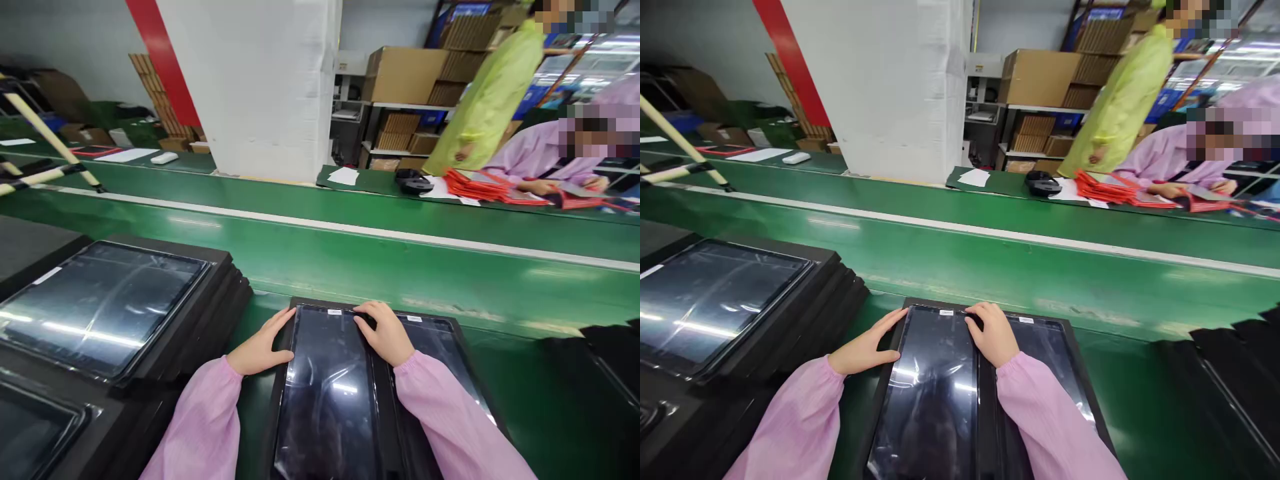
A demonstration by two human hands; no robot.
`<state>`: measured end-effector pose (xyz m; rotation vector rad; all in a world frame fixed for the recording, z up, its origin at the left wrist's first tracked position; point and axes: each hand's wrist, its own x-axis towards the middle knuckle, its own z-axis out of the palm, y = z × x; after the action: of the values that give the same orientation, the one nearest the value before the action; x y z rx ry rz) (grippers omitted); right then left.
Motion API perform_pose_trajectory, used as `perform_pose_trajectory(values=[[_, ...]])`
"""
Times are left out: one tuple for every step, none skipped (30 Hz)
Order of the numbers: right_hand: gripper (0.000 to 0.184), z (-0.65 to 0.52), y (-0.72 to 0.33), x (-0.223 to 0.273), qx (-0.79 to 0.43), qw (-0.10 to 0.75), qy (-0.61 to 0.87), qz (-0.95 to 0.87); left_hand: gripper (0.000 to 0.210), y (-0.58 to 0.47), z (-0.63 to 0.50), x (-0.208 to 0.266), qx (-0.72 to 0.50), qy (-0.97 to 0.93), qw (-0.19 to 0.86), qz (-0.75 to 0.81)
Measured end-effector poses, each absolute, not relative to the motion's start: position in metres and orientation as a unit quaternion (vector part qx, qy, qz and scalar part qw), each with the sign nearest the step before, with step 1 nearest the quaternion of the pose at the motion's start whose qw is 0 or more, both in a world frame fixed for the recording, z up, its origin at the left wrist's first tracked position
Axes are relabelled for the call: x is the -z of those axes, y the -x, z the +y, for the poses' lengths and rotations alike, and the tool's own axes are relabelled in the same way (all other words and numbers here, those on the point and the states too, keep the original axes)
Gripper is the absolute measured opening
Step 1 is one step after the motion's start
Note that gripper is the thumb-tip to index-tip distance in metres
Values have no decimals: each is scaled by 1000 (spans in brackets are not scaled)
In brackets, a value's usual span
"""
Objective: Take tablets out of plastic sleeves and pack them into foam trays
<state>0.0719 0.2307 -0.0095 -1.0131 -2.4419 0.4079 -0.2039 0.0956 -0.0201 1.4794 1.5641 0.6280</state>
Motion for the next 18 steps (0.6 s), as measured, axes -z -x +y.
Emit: perform_pose_trajectory(values=[[14, 231, -72, 10, -151, 236, 366, -887, 88, 204, 96, 20, -257, -588, 435, 631], [13, 231, -71, 9, -154, 241, 363, -887, 85, 203, 97, 20, -266, -582, 436, 633], [12, 230, -70, 9, -159, 247, 358, -886, 80, 202, 98, 20, -278, -574, 437, 634], [11, 229, -69, 8, -166, 254, 354, -885, 75, 201, 100, 21, -293, -564, 438, 636], [11, 227, -68, 7, -175, 262, 350, -882, 71, 201, 101, 22, -309, -551, 440, 638], [10, 224, -67, 6, -187, 270, 348, -878, 67, 200, 103, 22, -323, -537, 443, 641], [10, 222, -67, 4, -204, 274, 347, -873, 64, 200, 104, 23, -335, -523, 447, 644], [10, 220, -67, 1, -229, 274, 346, -868, 61, 200, 105, 23, -345, -510, 451, 646], [10, 218, -68, -2, -264, 268, 343, -861, 60, 200, 106, 23, -352, -501, 455, 647], [11, 217, -69, -6, -309, 259, 339, -850, 59, 200, 106, 23, -355, -495, 457, 647], [13, 217, -70, -10, -361, 249, 335, -834, 59, 200, 106, 23, -357, -494, 458, 647], [15, 218, -72, -14, -414, 239, 332, -813, 60, 200, 106, 23, -357, -494, 458, 647], [18, 220, -74, -18, -460, 231, 333, -790, 61, 200, 106, 24, -355, -496, 457, 647], [21, 222, -76, -21, -498, 225, 334, -768, 62, 200, 105, 24, -353, -498, 456, 647], [22, 224, -78, -23, -524, 219, 336, -752, 63, 200, 105, 25, -350, -499, 455, 649], [21, 226, -80, -24, -541, 215, 335, -741, 64, 201, 105, 25, -347, -500, 455, 650], [19, 228, -82, -25, -550, 214, 330, -737, 65, 201, 105, 26, -345, -500, 457, 650], [17, 230, -83, -24, -555, 215, 322, -736, 65, 201, 104, 26, -343, -500, 458, 650]])
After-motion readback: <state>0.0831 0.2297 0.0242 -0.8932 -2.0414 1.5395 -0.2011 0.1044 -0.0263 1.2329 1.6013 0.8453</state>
